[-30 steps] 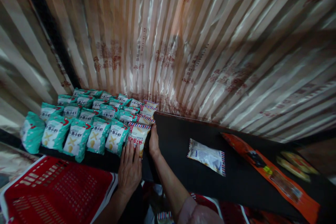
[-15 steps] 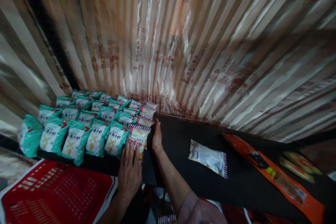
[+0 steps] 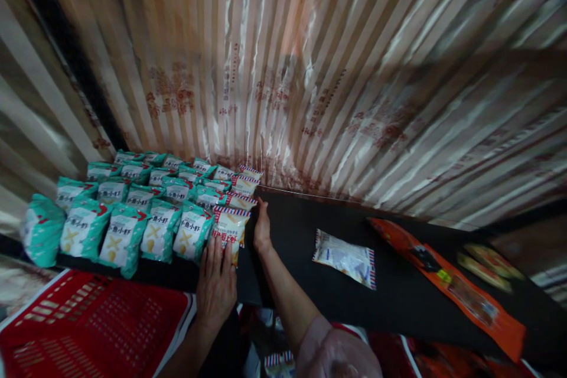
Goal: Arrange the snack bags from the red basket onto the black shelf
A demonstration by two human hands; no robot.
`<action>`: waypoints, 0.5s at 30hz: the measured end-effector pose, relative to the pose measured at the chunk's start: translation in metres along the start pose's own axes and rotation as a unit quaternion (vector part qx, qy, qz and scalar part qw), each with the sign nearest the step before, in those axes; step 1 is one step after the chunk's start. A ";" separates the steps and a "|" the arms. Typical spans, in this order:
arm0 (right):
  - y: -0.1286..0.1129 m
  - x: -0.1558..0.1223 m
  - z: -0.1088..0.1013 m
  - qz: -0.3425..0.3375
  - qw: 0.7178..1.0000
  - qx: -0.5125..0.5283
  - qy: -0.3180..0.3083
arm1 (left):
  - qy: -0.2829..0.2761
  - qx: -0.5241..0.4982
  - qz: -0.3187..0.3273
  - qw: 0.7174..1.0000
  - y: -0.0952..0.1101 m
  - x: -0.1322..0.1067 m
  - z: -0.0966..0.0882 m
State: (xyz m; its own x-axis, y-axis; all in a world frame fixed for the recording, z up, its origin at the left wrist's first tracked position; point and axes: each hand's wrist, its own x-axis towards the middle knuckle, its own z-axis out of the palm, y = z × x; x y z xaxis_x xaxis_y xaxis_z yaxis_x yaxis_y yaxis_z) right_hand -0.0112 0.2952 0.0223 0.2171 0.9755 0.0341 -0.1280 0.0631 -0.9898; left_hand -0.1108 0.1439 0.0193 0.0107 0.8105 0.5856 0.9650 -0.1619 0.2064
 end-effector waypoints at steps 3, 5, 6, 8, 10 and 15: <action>-0.007 -0.013 -0.007 0.030 0.999 0.025 0.023 | 0.002 -0.010 0.004 1.000 0.000 0.001 -0.002; -0.009 -0.024 -0.012 0.023 0.999 0.027 0.023 | -0.001 -0.017 0.004 1.000 0.001 0.002 -0.004; -0.011 -0.030 -0.014 0.020 0.999 0.023 0.024 | -0.003 -0.020 0.004 1.000 0.001 0.002 -0.005; -0.012 -0.042 -0.020 0.019 1.000 0.007 0.024 | -0.003 -0.025 0.006 1.000 0.002 0.002 -0.007; -0.015 -0.054 -0.025 0.021 0.999 -0.011 0.020 | 0.004 -0.025 0.009 1.000 0.002 0.001 -0.008; -0.019 -0.088 -0.040 0.016 0.998 -0.063 0.017 | 0.019 -0.039 0.014 0.999 0.001 -0.003 -0.009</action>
State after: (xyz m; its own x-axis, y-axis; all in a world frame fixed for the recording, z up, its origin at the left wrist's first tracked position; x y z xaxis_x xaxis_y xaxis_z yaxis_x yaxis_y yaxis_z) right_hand 0.0111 0.1993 0.0330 0.2485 0.9686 0.0004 -0.0139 0.0040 -0.9999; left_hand -0.1126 0.1363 0.0247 0.0260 0.7835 0.6208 0.9411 -0.2287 0.2492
